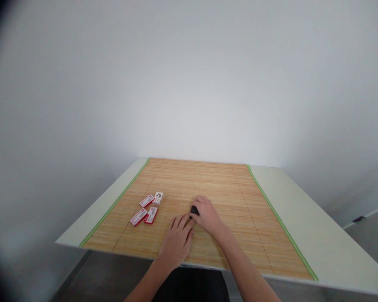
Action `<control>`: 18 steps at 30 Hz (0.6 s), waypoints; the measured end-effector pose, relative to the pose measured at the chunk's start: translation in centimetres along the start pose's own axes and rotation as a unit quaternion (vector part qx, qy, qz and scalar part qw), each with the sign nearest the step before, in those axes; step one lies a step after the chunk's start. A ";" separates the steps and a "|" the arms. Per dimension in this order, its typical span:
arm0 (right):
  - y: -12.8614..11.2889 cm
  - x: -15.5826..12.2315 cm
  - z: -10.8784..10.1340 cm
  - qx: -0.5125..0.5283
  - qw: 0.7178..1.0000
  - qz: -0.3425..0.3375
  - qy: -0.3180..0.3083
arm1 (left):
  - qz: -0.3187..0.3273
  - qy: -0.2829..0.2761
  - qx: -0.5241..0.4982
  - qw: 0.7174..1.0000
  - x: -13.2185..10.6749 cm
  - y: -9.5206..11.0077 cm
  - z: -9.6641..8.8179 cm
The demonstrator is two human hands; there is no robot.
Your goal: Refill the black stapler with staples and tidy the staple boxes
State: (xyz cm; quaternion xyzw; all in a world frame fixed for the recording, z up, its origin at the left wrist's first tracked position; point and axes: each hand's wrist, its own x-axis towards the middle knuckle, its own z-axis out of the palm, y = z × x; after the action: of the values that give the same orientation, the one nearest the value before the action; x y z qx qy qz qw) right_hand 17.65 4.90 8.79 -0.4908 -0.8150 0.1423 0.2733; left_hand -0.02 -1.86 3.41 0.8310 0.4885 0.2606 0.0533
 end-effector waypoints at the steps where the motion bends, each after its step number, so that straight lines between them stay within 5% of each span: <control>1: 0.0 0.1 -0.6 -0.004 1.000 0.001 0.009 | 0.001 -0.002 -0.003 1.000 0.0 0.0 -0.1; 9: 4.1 -4.5 -5.6 0.013 0.985 0.111 0.133 | -0.015 -0.011 -0.016 1.000 0.0 -0.1 0.2; 14: 8.0 -9.8 -3.5 0.074 0.946 0.238 0.208 | -0.024 -0.014 -0.025 0.999 0.1 -0.2 0.6; 18: 8.9 -11.6 -1.4 0.090 0.925 0.263 0.259 | -0.037 -0.008 -0.031 0.999 0.3 -0.1 0.9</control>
State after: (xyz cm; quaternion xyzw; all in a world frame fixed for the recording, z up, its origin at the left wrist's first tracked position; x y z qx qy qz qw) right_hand 29.14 -1.09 1.89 -0.6807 -0.5412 0.1500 0.4704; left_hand 0.41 -1.41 2.68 0.8126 0.5100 0.2666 0.0921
